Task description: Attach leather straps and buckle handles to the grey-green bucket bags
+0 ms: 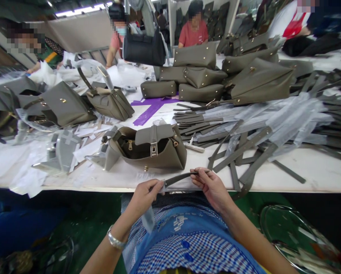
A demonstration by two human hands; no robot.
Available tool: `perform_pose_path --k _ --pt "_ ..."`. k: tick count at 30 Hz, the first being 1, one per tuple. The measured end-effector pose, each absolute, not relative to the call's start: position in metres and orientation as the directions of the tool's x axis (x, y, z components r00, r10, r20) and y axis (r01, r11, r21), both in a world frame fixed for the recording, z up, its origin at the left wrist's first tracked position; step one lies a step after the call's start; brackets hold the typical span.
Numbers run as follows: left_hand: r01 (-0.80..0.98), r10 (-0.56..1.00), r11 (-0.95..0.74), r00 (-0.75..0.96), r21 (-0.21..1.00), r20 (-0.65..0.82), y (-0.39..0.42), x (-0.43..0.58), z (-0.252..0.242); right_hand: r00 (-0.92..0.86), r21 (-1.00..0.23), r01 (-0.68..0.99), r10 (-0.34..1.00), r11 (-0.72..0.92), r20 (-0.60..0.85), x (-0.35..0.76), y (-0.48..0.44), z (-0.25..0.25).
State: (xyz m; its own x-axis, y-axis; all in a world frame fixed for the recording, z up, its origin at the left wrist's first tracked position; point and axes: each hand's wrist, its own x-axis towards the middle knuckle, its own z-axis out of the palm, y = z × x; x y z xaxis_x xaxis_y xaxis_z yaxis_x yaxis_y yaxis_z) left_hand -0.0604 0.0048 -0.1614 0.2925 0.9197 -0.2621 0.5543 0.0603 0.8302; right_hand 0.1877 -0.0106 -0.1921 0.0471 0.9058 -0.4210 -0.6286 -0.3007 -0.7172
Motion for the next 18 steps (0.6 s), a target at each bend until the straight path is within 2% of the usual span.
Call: perform_pose_path --k 4,8,18 --pt "0.456 0.844 0.209 0.363 0.865 -0.396 0.004 -0.059 -0.16 0.088 -0.722 -0.611 0.879 -0.324 -0.469 0.184 -0.01 -0.192" --pt "0.383 0.789 0.299 0.416 0.874 -0.453 0.002 -0.06 -0.153 0.071 -0.719 -0.606 0.878 -0.339 -0.473 0.183 -0.01 -0.19" --pt "0.37 0.771 0.302 0.447 0.879 -0.453 -0.004 -0.058 -0.145 0.094 -0.753 -0.577 0.89 -0.318 -0.447 0.182 -0.011 -0.19"
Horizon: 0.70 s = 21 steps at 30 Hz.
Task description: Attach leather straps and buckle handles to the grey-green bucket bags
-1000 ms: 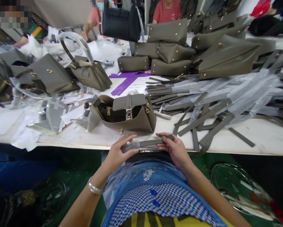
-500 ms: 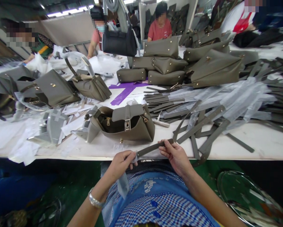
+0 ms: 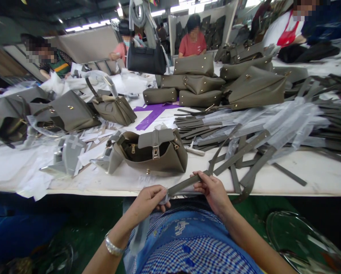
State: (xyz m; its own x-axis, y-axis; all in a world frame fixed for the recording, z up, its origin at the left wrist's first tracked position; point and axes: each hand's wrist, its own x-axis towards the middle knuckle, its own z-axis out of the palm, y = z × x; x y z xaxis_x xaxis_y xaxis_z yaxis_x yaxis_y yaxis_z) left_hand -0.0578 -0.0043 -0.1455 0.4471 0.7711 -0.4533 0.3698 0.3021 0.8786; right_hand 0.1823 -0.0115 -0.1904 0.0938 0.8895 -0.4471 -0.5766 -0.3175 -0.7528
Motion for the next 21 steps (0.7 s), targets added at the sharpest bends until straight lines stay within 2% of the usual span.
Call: perform_pose_path --k 7,14,21 --pt "0.382 0.752 0.292 0.475 0.877 -0.457 -0.006 -0.049 -0.139 0.076 -0.776 -0.545 0.903 -0.317 -0.423 0.177 -0.014 -0.186" --pt "0.264 0.726 0.366 0.519 0.892 -0.452 -0.015 -0.052 -0.129 0.057 -0.754 -0.569 0.9 -0.327 -0.433 0.17 -0.02 -0.182" --pt "0.33 0.75 0.274 0.515 0.904 -0.415 -0.024 -0.057 -0.127 0.056 -0.762 -0.572 0.913 -0.302 -0.404 0.167 -0.03 -0.176"
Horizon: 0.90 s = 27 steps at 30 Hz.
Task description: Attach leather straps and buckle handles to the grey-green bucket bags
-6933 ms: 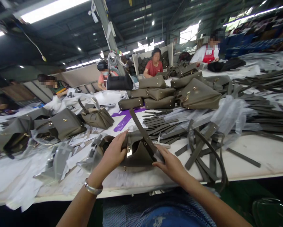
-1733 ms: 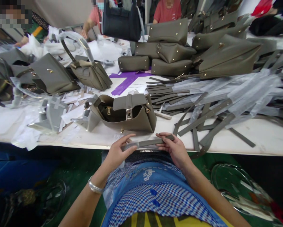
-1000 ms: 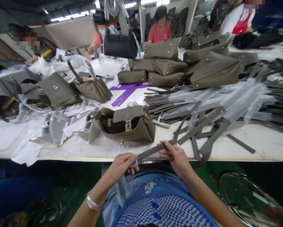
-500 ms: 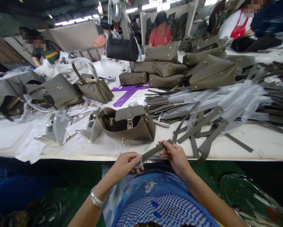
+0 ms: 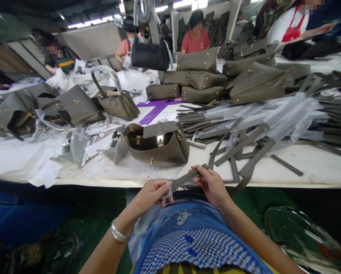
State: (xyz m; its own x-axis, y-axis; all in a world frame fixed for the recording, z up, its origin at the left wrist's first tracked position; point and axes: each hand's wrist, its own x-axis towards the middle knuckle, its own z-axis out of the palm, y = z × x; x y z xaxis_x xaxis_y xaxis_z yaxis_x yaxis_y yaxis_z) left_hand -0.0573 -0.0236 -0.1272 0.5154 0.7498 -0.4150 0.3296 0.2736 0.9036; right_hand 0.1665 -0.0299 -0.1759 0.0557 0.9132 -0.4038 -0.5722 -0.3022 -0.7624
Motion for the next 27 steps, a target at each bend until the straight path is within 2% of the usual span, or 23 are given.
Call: perform_pose_path --k 13,21,24,27 --pt "0.385 0.75 0.174 0.545 0.907 -0.375 -0.028 -0.061 -0.127 0.073 -0.793 -0.55 0.93 -0.264 -0.36 0.162 -0.038 -0.169" --pt "0.379 0.745 0.209 0.535 0.902 -0.397 -0.021 -0.061 -0.129 0.005 -0.779 -0.544 0.927 -0.313 -0.376 0.157 -0.028 -0.169" --pt "0.539 0.856 -0.004 0.437 0.842 -0.276 -0.021 -0.061 -0.135 -0.033 -0.737 -0.6 0.93 -0.312 -0.367 0.157 -0.027 -0.171" --pt "0.735 0.925 -0.291 0.379 0.612 -0.015 -0.024 -0.064 -0.142 -0.021 -0.744 -0.608 0.942 -0.278 -0.334 0.158 -0.027 -0.174"
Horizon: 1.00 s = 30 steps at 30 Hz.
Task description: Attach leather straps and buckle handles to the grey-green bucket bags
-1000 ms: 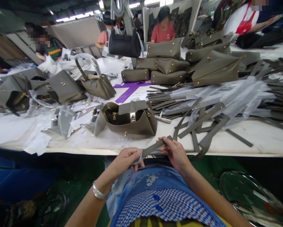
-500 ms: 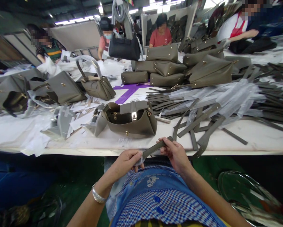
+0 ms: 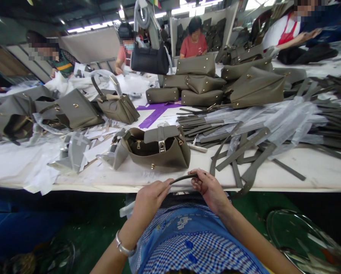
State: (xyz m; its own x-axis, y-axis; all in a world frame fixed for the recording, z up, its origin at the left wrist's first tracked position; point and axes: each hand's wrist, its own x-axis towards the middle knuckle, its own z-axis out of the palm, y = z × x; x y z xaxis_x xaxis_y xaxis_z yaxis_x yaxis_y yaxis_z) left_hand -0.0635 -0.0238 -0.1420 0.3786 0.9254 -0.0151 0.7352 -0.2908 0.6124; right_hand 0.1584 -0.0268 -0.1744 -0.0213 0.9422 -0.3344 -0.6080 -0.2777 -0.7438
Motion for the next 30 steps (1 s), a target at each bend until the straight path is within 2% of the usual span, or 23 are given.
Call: perform_pose_path --k 2,5,8,12,15,18,21,30 --pt "0.79 0.914 -0.387 0.395 0.476 0.087 -0.026 -0.066 -0.146 -0.028 -0.758 -0.588 0.944 -0.282 -0.33 0.16 -0.027 -0.178" --pt "0.792 0.903 -0.427 0.399 0.436 0.16 -0.027 -0.069 -0.151 -0.045 -0.776 -0.562 0.947 -0.287 -0.318 0.162 -0.028 -0.185" --pt "0.761 0.919 -0.388 0.365 0.52 0.151 -0.025 -0.069 -0.153 -0.022 -0.855 -0.469 0.971 -0.222 -0.24 0.165 -0.029 -0.189" --pt "0.702 0.939 -0.269 0.344 0.66 0.016 -0.023 -0.068 -0.158 -0.017 -0.97 -0.223 0.995 -0.098 -0.096 0.171 -0.03 -0.192" --pt "0.647 0.941 -0.181 0.332 0.741 -0.06 -0.024 -0.066 -0.163 -0.013 -0.994 -0.097 0.999 -0.042 -0.041 0.176 -0.031 -0.195" --pt "0.617 0.951 -0.109 0.294 0.779 -0.1 -0.025 -0.064 -0.169 0.001 -0.993 -0.093 0.997 -0.07 -0.071 0.177 -0.031 -0.199" --pt "0.614 0.957 -0.08 0.269 0.785 -0.113 -0.026 -0.062 -0.172 0.002 -0.98 -0.158 0.992 -0.12 -0.122 0.178 -0.032 -0.203" --pt "0.641 0.956 -0.128 0.284 0.757 -0.079 -0.024 -0.053 -0.167 0.006 -0.969 -0.201 0.989 -0.146 -0.151 0.185 -0.033 -0.207"
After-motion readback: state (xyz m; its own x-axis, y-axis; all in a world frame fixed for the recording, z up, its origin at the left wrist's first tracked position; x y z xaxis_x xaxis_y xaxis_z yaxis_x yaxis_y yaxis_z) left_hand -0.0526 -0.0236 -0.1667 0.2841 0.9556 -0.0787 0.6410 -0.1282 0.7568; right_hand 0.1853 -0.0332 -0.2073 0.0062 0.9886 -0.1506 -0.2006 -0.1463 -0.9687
